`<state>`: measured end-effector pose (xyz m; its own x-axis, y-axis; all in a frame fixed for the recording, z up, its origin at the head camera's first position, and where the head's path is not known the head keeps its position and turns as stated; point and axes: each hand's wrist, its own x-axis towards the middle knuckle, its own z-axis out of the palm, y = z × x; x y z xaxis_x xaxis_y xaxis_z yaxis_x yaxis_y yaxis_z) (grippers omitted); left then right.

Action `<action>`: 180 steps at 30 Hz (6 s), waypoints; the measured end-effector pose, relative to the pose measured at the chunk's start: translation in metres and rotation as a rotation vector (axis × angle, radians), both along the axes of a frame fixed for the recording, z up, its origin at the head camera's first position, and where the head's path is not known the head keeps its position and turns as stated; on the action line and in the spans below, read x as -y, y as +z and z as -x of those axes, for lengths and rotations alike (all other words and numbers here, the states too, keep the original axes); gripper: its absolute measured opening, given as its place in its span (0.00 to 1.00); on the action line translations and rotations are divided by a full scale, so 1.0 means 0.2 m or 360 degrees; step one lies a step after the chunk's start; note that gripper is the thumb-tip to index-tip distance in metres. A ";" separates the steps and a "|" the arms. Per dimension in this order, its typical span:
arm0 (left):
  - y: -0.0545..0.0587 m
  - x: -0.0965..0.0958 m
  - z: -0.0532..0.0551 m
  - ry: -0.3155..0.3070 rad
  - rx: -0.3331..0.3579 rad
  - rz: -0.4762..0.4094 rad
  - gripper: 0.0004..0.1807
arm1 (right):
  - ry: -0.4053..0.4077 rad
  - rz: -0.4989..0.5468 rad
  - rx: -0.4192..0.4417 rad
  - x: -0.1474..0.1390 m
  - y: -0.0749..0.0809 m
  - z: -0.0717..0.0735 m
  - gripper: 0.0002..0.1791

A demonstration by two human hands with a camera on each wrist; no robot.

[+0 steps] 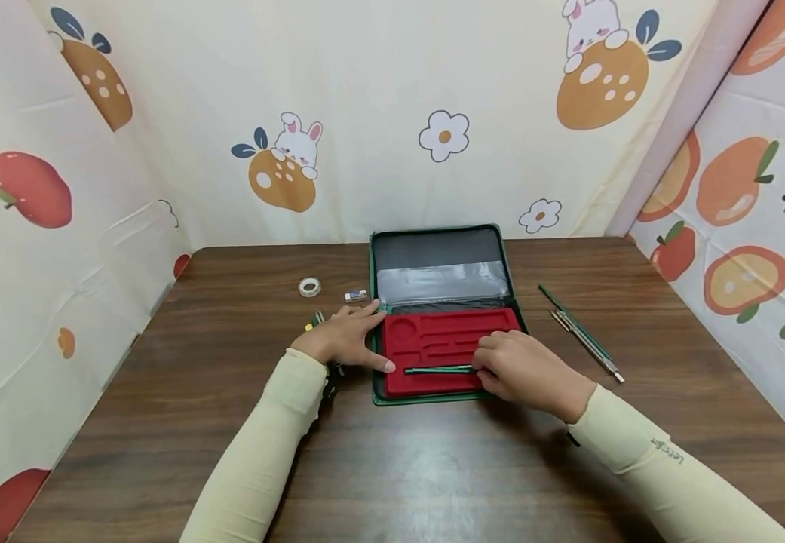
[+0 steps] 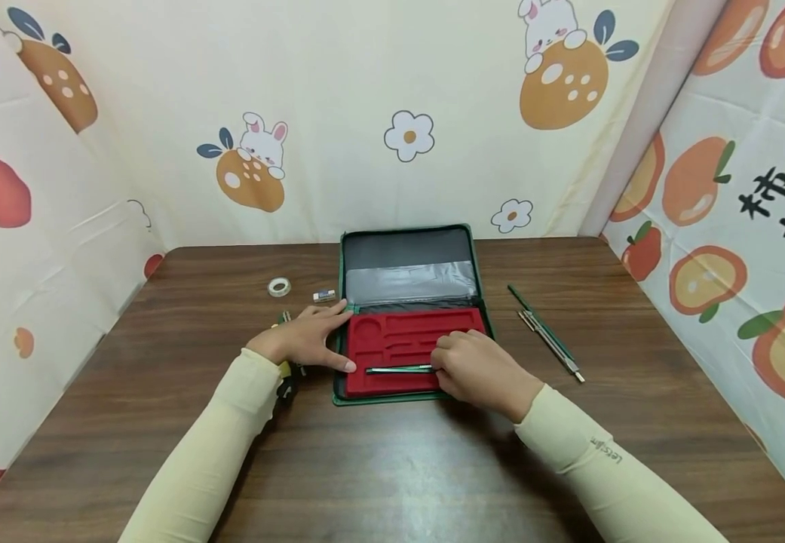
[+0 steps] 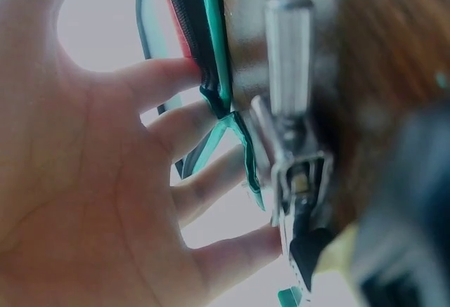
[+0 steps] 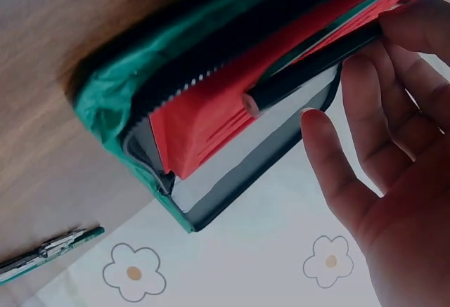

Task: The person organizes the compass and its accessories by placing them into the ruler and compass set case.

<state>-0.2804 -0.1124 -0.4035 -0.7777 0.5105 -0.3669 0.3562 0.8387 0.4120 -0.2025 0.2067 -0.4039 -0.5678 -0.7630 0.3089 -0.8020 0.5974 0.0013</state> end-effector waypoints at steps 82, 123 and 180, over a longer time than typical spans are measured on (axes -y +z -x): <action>-0.01 -0.01 0.02 0.0016 -0.0029 -0.0005 0.58 | -0.0966 0.0115 0.0491 -0.80 -0.02 0.08 0.03; -0.02 0.00 0.02 -0.0015 -0.0028 0.0012 0.58 | -0.1127 -0.0010 0.0605 -0.78 0.01 0.31 0.10; 0.01 -0.01 0.05 -0.0043 -0.0004 0.0040 0.58 | -0.0056 -0.0003 0.0112 -0.04 -0.03 0.03 0.06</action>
